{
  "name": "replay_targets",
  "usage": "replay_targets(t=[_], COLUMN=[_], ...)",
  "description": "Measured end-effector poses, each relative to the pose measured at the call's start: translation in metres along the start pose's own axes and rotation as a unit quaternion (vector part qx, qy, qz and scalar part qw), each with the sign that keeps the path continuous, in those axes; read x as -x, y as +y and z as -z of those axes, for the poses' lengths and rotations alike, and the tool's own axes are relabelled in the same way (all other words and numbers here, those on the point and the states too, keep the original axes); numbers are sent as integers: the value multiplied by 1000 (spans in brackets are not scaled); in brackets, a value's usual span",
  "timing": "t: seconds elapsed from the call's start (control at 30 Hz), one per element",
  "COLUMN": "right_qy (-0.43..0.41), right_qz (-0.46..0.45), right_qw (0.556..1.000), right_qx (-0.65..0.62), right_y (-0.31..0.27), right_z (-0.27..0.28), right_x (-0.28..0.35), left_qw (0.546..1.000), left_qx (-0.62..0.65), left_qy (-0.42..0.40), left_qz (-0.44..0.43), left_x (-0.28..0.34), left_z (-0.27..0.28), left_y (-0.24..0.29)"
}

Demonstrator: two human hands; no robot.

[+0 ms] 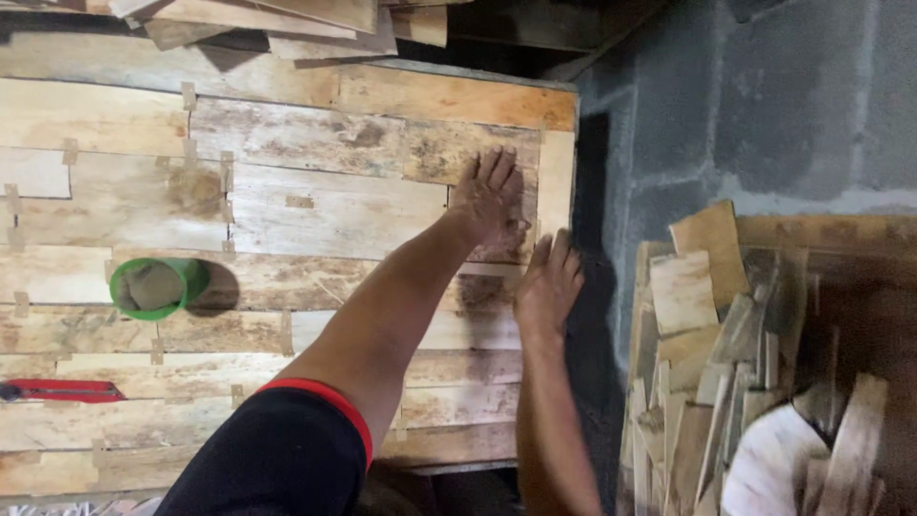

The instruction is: Apply adhesive tape and cut wood veneer strips to assemble a decorative wood panel on a workshop bench.

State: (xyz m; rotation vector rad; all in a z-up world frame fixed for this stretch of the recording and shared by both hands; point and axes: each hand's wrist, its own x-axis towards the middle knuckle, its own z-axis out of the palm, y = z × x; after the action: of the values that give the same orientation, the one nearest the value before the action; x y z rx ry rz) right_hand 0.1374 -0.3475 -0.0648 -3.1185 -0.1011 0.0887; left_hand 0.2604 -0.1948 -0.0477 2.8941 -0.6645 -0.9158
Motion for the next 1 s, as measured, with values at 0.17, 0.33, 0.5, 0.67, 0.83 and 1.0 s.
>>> replay_targets(t=[0.17, 0.33, 0.5, 0.67, 0.83, 1.0], right_qy=[-24, -17, -1, -9, -78, -161], right_qz=[-39, -17, 9, 65, 124, 248], right_qw=[996, 989, 990, 976, 959, 922], right_qx=[-70, -143, -143, -208, -241, -250], right_y=[-23, -30, -48, -115, -217, -318], right_z=[45, 36, 17, 17, 35, 45], right_x=[78, 148, 188, 187, 188, 209], left_qw=[996, 946, 547, 870, 825, 687], left_qx=[-10, 208, 820, 419, 403, 474], left_qy=[82, 245, 105, 235, 308, 420], left_qz=[-24, -46, 128, 113, 248, 357], left_x=[48, 163, 321, 446, 502, 547], left_z=[-45, -135, -210, -252, -314, -307], left_y=[4, 2, -12, -66, -102, -148])
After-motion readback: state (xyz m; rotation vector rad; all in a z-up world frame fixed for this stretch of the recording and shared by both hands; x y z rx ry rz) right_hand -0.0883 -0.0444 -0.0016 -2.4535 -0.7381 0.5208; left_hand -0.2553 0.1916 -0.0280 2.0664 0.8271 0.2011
